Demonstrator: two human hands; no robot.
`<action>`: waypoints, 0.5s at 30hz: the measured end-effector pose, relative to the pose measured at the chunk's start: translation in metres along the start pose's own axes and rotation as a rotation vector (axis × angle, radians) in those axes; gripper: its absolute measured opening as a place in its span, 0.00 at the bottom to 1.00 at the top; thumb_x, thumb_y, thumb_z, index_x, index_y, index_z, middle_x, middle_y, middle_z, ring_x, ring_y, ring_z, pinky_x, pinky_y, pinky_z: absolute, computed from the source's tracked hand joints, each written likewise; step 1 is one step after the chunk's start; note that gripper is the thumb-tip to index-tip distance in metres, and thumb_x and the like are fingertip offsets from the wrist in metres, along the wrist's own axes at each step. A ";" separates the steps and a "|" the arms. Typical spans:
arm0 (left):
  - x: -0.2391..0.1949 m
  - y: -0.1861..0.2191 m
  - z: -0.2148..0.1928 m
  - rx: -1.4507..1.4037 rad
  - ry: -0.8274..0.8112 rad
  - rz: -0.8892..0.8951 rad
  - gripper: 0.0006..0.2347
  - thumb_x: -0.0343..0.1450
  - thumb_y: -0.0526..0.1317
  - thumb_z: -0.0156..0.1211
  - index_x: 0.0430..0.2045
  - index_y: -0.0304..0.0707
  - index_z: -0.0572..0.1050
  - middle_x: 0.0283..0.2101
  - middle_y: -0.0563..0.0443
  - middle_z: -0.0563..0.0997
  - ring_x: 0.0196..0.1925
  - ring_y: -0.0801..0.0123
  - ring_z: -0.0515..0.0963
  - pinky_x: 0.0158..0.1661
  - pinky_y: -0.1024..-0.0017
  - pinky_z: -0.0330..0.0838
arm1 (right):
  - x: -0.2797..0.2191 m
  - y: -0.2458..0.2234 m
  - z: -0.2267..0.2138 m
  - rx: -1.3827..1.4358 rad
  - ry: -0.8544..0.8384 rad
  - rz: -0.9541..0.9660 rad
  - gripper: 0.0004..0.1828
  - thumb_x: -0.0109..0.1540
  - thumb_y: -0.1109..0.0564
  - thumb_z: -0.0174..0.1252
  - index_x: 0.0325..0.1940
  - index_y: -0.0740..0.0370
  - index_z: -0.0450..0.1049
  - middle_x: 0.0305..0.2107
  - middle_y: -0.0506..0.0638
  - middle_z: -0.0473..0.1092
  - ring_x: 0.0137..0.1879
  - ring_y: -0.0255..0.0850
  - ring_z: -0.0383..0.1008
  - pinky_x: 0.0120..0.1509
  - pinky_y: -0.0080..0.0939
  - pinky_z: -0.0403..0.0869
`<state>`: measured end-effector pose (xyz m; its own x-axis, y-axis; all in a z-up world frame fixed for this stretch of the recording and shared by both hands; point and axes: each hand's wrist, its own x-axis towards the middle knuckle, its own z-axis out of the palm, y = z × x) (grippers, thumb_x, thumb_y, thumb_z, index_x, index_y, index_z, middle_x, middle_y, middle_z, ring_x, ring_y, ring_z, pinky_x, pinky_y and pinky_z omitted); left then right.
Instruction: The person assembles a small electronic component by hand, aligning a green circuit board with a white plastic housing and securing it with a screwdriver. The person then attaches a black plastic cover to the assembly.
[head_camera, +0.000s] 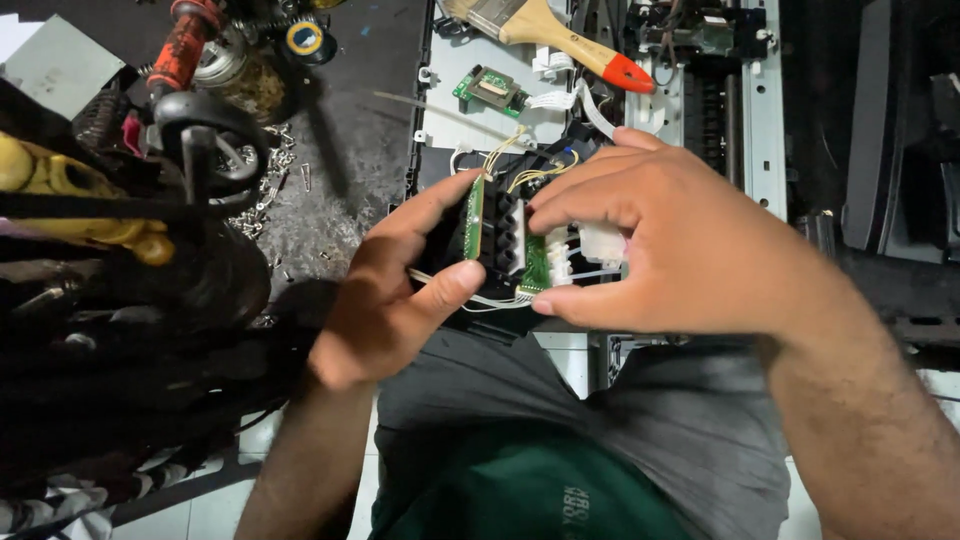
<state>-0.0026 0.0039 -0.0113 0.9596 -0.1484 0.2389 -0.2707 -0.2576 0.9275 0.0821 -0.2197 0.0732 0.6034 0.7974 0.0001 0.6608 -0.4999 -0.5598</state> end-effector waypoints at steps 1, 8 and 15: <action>0.000 0.000 0.000 -0.002 0.000 -0.002 0.28 0.73 0.48 0.54 0.66 0.30 0.63 0.67 0.37 0.72 0.70 0.56 0.72 0.69 0.64 0.62 | 0.001 0.000 0.000 0.000 -0.002 0.001 0.24 0.48 0.42 0.76 0.44 0.52 0.84 0.48 0.43 0.81 0.55 0.37 0.79 0.77 0.61 0.48; 0.002 0.001 -0.002 -0.056 -0.002 0.013 0.29 0.73 0.50 0.53 0.66 0.29 0.62 0.67 0.36 0.72 0.69 0.54 0.72 0.68 0.63 0.64 | 0.006 0.000 -0.003 -0.005 -0.003 -0.017 0.24 0.48 0.43 0.76 0.44 0.53 0.85 0.47 0.43 0.81 0.56 0.37 0.78 0.75 0.58 0.53; 0.002 0.001 -0.003 -0.043 -0.014 0.043 0.29 0.74 0.51 0.52 0.66 0.29 0.62 0.67 0.36 0.72 0.70 0.54 0.72 0.69 0.61 0.64 | 0.006 -0.002 0.001 -0.031 -0.073 0.104 0.27 0.47 0.40 0.76 0.48 0.49 0.85 0.53 0.45 0.79 0.61 0.37 0.75 0.80 0.61 0.46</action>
<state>-0.0011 0.0065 -0.0091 0.9459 -0.1716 0.2754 -0.3082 -0.2096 0.9280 0.0838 -0.2133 0.0732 0.6358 0.7629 -0.1173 0.6109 -0.5903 -0.5276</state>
